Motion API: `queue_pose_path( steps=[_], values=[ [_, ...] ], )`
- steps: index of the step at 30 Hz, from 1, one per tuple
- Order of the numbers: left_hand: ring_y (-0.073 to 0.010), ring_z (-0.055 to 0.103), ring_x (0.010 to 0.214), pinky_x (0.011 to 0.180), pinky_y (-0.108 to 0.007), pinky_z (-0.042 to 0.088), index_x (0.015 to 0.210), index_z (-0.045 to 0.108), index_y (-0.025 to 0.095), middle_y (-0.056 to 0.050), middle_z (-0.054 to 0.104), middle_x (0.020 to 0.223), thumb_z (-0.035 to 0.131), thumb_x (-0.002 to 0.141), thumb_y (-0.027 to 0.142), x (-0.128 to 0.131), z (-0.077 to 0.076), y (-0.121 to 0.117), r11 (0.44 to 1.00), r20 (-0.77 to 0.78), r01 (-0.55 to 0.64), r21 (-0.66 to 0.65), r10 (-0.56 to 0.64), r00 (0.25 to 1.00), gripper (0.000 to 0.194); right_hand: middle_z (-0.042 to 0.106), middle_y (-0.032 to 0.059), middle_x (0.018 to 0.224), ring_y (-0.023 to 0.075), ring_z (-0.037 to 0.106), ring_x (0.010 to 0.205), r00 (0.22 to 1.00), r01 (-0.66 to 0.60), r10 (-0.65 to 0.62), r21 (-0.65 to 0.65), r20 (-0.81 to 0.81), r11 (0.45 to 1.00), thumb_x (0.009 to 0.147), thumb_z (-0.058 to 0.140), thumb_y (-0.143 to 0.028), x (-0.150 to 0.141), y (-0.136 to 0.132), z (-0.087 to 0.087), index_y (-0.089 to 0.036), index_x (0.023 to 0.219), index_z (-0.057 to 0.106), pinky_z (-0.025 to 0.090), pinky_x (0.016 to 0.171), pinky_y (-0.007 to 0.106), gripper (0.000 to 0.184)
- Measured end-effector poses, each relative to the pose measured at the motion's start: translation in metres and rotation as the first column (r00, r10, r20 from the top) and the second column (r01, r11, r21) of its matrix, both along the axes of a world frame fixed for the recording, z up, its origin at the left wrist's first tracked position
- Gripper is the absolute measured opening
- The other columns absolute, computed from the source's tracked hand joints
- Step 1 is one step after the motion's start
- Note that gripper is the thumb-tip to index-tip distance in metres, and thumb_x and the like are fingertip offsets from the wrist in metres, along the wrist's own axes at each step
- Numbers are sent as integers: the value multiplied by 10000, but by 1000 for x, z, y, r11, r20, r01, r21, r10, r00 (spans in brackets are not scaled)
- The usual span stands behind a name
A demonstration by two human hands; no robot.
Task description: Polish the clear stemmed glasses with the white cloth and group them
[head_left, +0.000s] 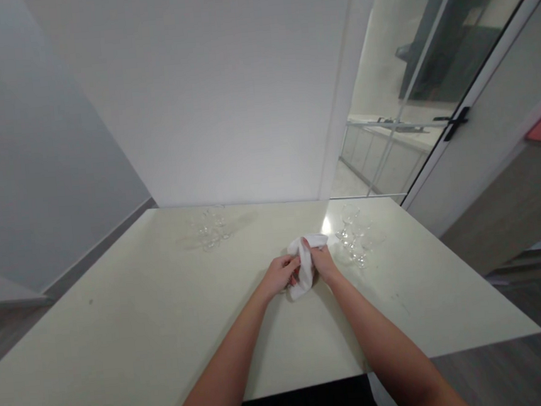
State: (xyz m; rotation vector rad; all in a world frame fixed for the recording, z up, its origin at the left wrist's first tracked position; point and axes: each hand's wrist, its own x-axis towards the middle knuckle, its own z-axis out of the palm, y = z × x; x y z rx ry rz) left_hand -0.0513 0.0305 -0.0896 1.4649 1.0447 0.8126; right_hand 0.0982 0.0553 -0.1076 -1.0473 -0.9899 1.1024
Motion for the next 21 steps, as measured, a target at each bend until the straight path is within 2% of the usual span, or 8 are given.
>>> queue_pose_path(
  steps=[4, 6, 8, 11, 13, 15, 19, 21],
  values=[
    [-90, 500, 411, 437, -208, 343, 723, 545, 162, 39, 534, 529, 567, 788, 558, 0, -2, 1, 1000, 26, -19, 13, 19, 999, 402, 692, 31, 730, 172, 609, 628, 999, 31, -31, -5, 37, 999, 670, 726, -498, -1, 1, 1, -168, 775, 653, 487, 592, 284, 354],
    [-75, 492, 409, 434, -196, 355, 881, 556, 166, 52, 552, 588, 627, 761, 513, 1, -3, 1, 997, 75, -65, 38, 62, 995, 374, 705, 41, 773, 178, 620, 663, 999, 40, -39, -3, 27, 999, 662, 736, -493, -2, 0, 5, -169, 807, 658, 499, 620, 288, 363],
    [-62, 480, 398, 416, -180, 345, 1015, 516, 183, 72, 544, 620, 680, 726, 476, 0, -3, 0, 993, 138, -106, 56, 98, 986, 444, 714, 45, 815, 180, 629, 685, 1000, 17, -17, -12, -15, 1000, 633, 765, -476, -3, -3, 10, -178, 839, 652, 509, 636, 288, 379],
    [-58, 465, 375, 388, -172, 321, 1015, 486, 190, 75, 531, 619, 669, 737, 485, -1, -2, 0, 997, 201, -82, -5, 81, 976, 445, 708, 22, 780, 172, 620, 622, 988, -101, 95, -41, -118, 994, 597, 798, -456, -5, -9, 17, -201, 874, 624, 511, 591, 289, 414],
    [-63, 481, 383, 390, -175, 328, 987, 492, 189, 53, 562, 641, 632, 766, 502, -2, 0, 0, 997, 226, -35, -67, 49, 973, 408, 681, 6, 681, 166, 587, 526, 961, -244, 231, -76, -152, 967, 623, 773, -486, -7, -13, 20, -201, 863, 611, 490, 523, 293, 406],
    [-72, 518, 425, 422, -180, 366, 953, 505, 181, 34, 583, 653, 624, 771, 505, -1, 0, 1, 997, 242, -29, -75, 47, 969, 390, 656, -2, 620, 159, 560, 478, 943, -300, 280, -100, -178, 949, 624, 762, -505, -10, -14, 20, -194, 826, 607, 471, 488, 288, 402],
    [-72, 504, 437, 422, -177, 363, 922, 524, 174, 46, 549, 601, 656, 747, 523, 3, 0, 0, 997, 234, -77, -16, 79, 969, 413, 682, 7, 693, 170, 600, 573, 960, -97, 71, -86, -269, 992, 532, 809, -481, -12, -12, 16, -196, 821, 593, 503, 553, 285, 459],
    [-57, 443, 389, 385, -177, 326, 909, 515, 183, 56, 527, 597, 630, 763, 558, 4, 1, -3, 993, 289, 6, -116, 28, 957, 419, 680, 19, 684, 188, 603, 566, 956, -137, 104, -104, -275, 985, 547, 775, -543, -9, -13, 16, -192, 840, 591, 505, 540, 309, 492]
  ],
)
